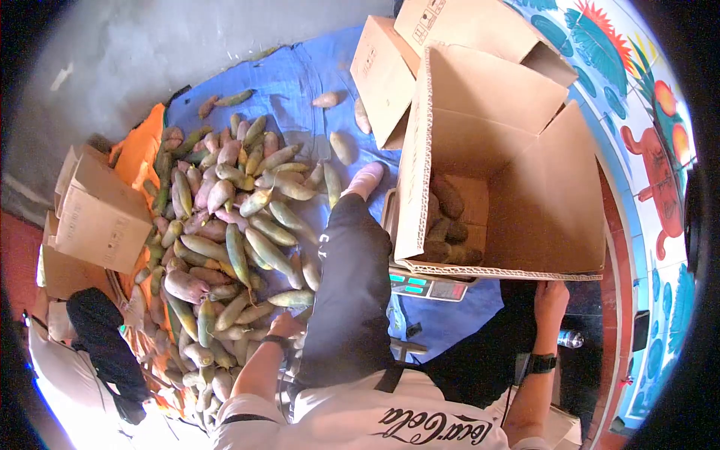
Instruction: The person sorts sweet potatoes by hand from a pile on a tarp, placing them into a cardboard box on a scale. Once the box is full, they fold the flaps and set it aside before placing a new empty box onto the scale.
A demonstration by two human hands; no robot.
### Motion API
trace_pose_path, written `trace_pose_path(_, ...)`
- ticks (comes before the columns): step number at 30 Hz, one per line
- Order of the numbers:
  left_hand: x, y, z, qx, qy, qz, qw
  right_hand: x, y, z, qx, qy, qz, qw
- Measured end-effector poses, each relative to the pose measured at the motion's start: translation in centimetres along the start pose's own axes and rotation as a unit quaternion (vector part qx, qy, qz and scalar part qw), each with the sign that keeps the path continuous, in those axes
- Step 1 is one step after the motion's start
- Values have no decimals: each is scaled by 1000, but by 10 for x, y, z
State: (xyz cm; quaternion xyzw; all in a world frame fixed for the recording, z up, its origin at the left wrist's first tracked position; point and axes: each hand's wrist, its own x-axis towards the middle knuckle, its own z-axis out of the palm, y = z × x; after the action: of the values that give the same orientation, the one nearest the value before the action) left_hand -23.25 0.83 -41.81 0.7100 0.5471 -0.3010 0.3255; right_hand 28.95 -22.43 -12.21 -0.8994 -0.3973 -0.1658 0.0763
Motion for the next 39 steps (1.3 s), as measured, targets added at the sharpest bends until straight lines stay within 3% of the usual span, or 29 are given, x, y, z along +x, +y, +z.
trace_pose_path(1, -37, 29, -34, -32, 17, -51, 998, 0, -1, -2, -8, -37, 21, 999)
trace_pose_path(4, -22, 8, -32, 19, 29, 15, 999, 1, -2, -2, 22, -39, 28, 999)
trace_pose_path(6, -36, 14, -52, 27, 40, -3, 999, 3, -7, -7, 56, -14, 17, 998)
trace_pose_path(8, -47, 14, -71, 59, 127, 31, 990, 4, -11, -13, 73, 9, 9, 997)
trace_pose_path(10, -77, 32, -109, 54, 144, 14, 988, 2, -4, -8, 63, 15, -7, 998)
trace_pose_path(11, -103, 51, -134, -22, 205, -1, 978, 2, -1, -5, 48, 18, -26, 998)
trace_pose_path(12, -126, 69, -155, -99, 263, -15, 959, 1, 0, -5, 52, 21, -24, 998)
trace_pose_path(14, -150, 93, -178, -181, 412, 43, 892, 2, 1, -5, 73, 22, -25, 997)
trace_pose_path(18, -200, 147, -231, -348, 502, 196, 767, 3, -1, -6, 71, 10, -7, 997)
trace_pose_path(20, -223, 176, -251, -355, 517, 233, 743, 3, -3, -6, 74, 26, -9, 997)
trace_pose_path(22, -251, 207, -266, -351, 515, 356, 696, 3, -1, -4, 78, 35, -17, 996)
trace_pose_path(26, -275, 259, -279, -315, 490, 456, 673, 3, -2, -8, 105, 27, -19, 994)
trace_pose_path(28, -275, 280, -283, -206, 533, 498, 653, 3, -5, -11, 109, 27, -8, 994)
trace_pose_path(32, -276, 306, -285, -117, 558, 529, 628, 4, -7, -16, 131, 3, 28, 991)
trace_pose_path(39, -260, 307, -271, -123, 523, 547, 642, 2, -3, -11, 117, 24, -1, 993)
